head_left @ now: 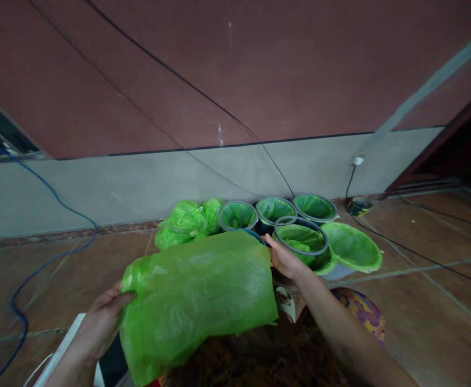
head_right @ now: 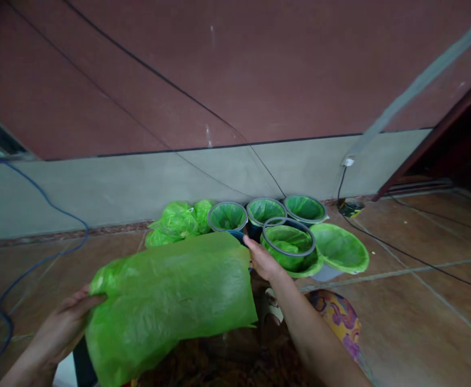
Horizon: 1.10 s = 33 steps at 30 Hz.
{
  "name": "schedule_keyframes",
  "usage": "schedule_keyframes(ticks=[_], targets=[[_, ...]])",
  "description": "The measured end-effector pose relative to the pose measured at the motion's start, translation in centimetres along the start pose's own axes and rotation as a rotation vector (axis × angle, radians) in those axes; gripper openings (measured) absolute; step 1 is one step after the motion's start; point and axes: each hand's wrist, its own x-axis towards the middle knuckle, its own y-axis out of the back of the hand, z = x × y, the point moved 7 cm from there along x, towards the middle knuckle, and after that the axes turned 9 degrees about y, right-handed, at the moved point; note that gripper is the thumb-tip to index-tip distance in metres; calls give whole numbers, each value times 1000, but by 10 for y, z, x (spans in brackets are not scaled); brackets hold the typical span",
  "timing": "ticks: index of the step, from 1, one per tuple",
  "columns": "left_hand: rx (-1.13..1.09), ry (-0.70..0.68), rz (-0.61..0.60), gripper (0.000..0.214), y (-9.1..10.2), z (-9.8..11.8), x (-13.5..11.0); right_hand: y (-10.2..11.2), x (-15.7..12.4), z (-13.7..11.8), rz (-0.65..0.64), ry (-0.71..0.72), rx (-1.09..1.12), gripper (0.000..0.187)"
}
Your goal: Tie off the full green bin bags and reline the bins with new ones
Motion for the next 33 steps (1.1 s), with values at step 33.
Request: schedule_keyframes(ticks=[33], targets=[[880, -987, 112, 39, -101, 88, 27, 45, -65, -132, 271, 699, -1503, 35]])
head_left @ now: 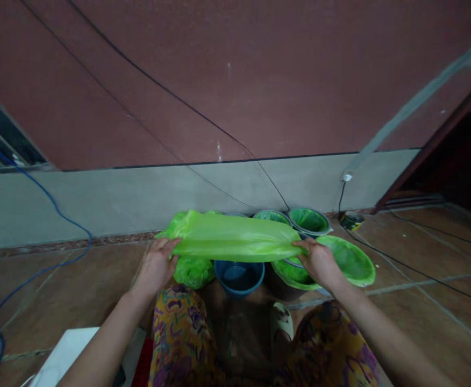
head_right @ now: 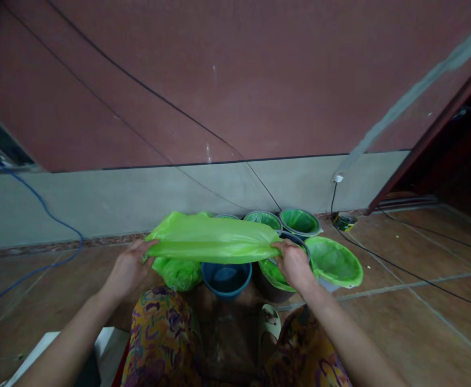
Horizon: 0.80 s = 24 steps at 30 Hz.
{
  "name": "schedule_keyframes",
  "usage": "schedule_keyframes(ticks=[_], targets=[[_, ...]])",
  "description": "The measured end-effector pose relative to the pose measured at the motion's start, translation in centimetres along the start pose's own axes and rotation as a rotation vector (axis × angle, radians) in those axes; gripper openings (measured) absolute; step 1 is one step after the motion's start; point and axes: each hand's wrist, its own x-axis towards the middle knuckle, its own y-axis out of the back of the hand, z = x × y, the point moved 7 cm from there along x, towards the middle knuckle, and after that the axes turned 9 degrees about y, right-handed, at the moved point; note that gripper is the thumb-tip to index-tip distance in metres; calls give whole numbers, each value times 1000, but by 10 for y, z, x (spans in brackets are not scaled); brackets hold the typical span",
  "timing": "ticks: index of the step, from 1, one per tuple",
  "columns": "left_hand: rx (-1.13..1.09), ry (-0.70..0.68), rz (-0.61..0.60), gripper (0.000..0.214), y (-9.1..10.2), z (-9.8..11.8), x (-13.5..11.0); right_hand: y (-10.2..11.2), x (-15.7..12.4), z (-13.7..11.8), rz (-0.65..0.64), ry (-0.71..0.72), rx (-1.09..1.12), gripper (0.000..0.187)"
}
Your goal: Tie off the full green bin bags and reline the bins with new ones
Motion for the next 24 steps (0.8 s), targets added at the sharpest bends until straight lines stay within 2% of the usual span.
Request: schedule_keyframes(ticks=[3, 5, 10, 14, 16, 19, 22, 24], targets=[[50, -35, 76, 26, -1, -7, -1, 3, -8, 2, 2, 57, -41, 29], [-44, -35, 106, 20, 4, -11, -3, 11, -13, 3, 52, 57, 30, 23], [-569, 102, 108, 13, 22, -17, -11, 33, -24, -3, 141, -6, 519, 19], [-919, 230, 152, 17, 28, -15, -18, 30, -31, -4, 222, -161, 878, 27], [-896, 261, 224, 19, 32, -12, -21, 27, -34, 0, 327, -254, 920, 32], [-665, 275, 359, 17, 43, -5, -25, 27, -34, -1, 464, -335, 855, 37], [-452, 251, 460, 13, 54, 3, -25, 29, -32, -9, 498, -375, 789, 37], [-399, 268, 456, 13, 55, 3, -25, 26, -34, -13, 475, -413, 796, 37]])
